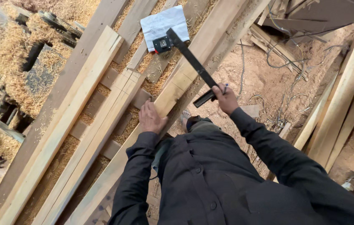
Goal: The person measures and marks wooden planks using a square and a pen while standing at a workbench in a wood shop.
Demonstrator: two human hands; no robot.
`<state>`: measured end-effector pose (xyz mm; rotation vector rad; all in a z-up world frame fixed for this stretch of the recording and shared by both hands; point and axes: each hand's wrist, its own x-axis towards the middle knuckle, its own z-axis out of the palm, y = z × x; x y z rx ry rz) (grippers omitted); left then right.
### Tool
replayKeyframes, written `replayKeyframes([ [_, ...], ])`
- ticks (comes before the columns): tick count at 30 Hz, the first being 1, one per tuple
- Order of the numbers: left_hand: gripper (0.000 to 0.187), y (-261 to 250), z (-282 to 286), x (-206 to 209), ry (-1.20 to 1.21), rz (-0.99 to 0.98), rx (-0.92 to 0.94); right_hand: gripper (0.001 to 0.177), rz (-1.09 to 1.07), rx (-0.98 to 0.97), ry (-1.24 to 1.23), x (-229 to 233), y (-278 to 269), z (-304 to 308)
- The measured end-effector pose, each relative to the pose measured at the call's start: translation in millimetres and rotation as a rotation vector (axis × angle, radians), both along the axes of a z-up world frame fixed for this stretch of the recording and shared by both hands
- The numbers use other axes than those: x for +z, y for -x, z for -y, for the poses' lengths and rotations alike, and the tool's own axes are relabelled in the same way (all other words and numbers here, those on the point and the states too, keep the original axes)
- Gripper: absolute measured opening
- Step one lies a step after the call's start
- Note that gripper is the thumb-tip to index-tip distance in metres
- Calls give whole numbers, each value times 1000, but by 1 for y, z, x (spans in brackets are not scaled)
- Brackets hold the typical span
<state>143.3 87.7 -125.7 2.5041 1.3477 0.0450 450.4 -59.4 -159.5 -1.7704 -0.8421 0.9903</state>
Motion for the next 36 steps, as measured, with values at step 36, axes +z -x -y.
replayKeyframes([
  [36, 70, -50, -4, 36, -58, 290, -135, 33, -347, 52, -16, -59, 79, -84],
])
